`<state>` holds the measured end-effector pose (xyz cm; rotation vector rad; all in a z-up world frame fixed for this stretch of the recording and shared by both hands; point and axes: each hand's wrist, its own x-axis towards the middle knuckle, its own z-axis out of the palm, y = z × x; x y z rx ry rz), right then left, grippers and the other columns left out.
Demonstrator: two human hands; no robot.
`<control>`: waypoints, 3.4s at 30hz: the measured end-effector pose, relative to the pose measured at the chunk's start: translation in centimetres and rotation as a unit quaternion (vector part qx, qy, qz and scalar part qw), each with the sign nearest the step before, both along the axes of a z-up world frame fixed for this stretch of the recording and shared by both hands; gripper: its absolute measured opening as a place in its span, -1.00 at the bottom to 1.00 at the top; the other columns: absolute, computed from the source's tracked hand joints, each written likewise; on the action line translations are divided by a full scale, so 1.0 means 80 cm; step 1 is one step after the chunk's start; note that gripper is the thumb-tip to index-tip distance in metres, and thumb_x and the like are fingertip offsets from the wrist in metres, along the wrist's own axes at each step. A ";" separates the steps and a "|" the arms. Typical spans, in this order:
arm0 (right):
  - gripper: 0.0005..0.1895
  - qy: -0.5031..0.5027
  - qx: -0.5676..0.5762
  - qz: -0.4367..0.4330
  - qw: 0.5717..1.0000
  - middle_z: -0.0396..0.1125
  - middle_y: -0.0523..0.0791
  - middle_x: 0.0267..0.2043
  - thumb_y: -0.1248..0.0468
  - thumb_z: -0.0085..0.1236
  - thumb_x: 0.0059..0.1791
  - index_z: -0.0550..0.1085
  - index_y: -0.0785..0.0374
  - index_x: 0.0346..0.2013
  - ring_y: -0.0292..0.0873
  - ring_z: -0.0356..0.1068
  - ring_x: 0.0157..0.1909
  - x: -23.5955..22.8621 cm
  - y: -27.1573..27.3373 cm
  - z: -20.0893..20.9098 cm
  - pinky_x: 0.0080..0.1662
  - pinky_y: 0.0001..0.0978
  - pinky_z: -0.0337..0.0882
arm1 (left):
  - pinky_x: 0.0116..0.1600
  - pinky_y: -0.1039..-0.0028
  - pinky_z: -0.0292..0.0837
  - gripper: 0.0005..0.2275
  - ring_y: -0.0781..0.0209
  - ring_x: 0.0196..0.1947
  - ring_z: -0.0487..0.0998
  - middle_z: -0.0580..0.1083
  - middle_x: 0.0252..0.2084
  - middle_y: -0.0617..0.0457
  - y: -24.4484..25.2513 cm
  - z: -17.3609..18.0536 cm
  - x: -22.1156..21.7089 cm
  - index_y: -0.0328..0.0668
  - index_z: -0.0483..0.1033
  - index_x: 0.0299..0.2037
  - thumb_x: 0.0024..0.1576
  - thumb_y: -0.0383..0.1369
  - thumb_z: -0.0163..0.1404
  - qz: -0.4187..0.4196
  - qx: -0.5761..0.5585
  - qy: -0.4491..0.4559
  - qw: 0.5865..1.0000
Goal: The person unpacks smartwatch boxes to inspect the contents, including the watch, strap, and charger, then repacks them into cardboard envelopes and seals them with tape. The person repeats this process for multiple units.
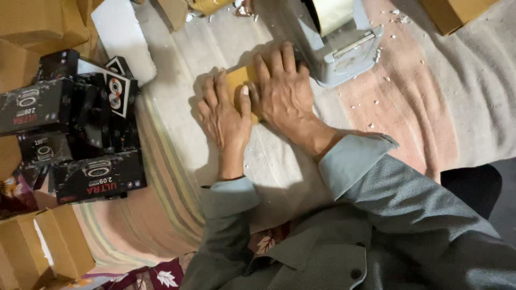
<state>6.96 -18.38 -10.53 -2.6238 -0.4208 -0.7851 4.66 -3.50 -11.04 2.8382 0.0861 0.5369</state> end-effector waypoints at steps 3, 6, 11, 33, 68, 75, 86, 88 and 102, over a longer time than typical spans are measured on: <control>-0.57 0.100 0.014 0.014 0.995 0.29 0.17 0.06 0.05 0.00 0.07 0.46 0.31 0.07 0.26 0.18 0.25 0.008 0.004 -0.001 -0.01 0.14 0.38 | 0.23 -0.06 0.17 -0.51 -0.23 0.15 0.32 0.29 0.32 -0.11 -0.003 0.003 0.007 -0.05 0.40 0.25 0.26 0.07 -0.11 0.042 -0.018 0.029 0.999; -0.61 0.118 0.004 0.013 0.993 0.28 0.22 0.10 0.11 0.01 0.05 0.46 0.33 0.04 0.29 0.20 0.24 0.019 0.003 -0.001 -0.05 0.06 0.41 | 0.25 -0.07 0.18 -0.54 -0.24 0.15 0.33 0.36 0.17 -0.09 -0.010 0.006 0.025 0.00 0.45 0.13 0.24 0.12 -0.12 0.100 0.008 0.094 0.990; -0.62 0.124 -0.001 0.013 0.992 0.30 0.18 0.00 0.05 0.03 0.05 0.47 0.31 -0.07 0.26 0.25 0.14 0.017 0.005 0.000 -0.08 0.10 0.42 | 0.14 -0.12 0.18 -0.59 -0.33 0.08 0.34 0.37 0.07 -0.16 -0.009 0.006 0.031 -0.07 0.47 0.04 0.26 0.07 -0.08 0.075 0.065 0.034 0.994; -0.60 0.150 0.013 0.028 0.988 0.28 0.18 -0.03 0.04 0.13 0.02 0.45 0.31 -0.05 0.26 0.24 0.13 0.021 0.004 0.006 -0.04 0.14 0.40 | 0.28 -0.14 0.08 -0.60 -0.18 0.24 0.25 0.33 0.13 -0.14 0.000 0.002 0.026 -0.01 0.45 0.11 0.16 -0.03 0.07 0.026 0.041 0.036 0.998; -0.48 0.103 -0.165 0.087 0.977 0.28 0.24 0.24 0.04 -0.13 0.10 0.43 0.40 0.15 0.26 0.16 0.34 -0.012 0.033 0.004 0.30 0.24 0.09 | 0.36 -0.13 0.15 -0.61 -0.22 0.38 0.25 0.32 0.36 -0.13 0.017 0.004 -0.023 -0.07 0.44 0.23 0.41 -0.08 -0.31 -0.007 -0.006 0.067 0.998; -0.22 0.199 0.008 0.125 0.972 0.06 0.30 0.37 -0.15 -0.07 0.12 0.22 0.43 0.38 0.40 0.06 0.40 -0.050 -0.024 -0.002 0.35 0.24 0.07 | 0.45 -0.05 0.09 -0.48 -0.32 0.49 0.07 0.02 0.53 -0.34 0.048 0.005 -0.074 -0.07 0.18 0.48 0.36 -0.07 -0.18 -0.066 -0.077 0.049 0.994; -0.34 0.169 -0.017 0.056 0.984 0.09 0.31 0.32 -0.01 0.00 -0.01 0.31 0.27 0.31 0.50 0.20 0.15 0.024 0.018 -0.008 -0.01 0.23 0.39 | 0.33 0.02 0.24 -0.33 -0.41 0.32 0.24 0.16 0.34 -0.45 0.034 0.003 -0.022 -0.16 0.25 0.41 0.15 -0.01 0.14 0.028 -0.178 0.018 0.983; -0.36 0.138 -0.086 0.021 0.987 0.17 0.25 0.22 -0.11 0.03 -0.04 0.37 0.18 0.22 0.48 0.20 0.11 0.047 0.028 -0.003 -0.04 0.23 0.36 | 0.25 -0.12 0.14 -0.43 -0.52 0.27 0.19 0.18 0.29 -0.42 0.024 0.008 0.016 -0.08 0.32 0.34 0.17 -0.04 0.10 0.051 -0.074 0.045 0.995; 0.39 0.130 -0.083 0.189 0.970 0.08 0.35 0.17 -0.40 0.46 -0.57 0.23 0.27 0.35 0.57 0.10 0.14 0.016 -0.046 0.006 0.12 0.22 0.27 | 0.21 0.07 0.30 -0.65 -0.25 0.10 0.42 0.42 0.07 -0.28 0.071 -0.046 -0.003 -0.29 0.44 0.22 0.28 -0.30 -0.02 0.026 -0.178 -0.114 0.977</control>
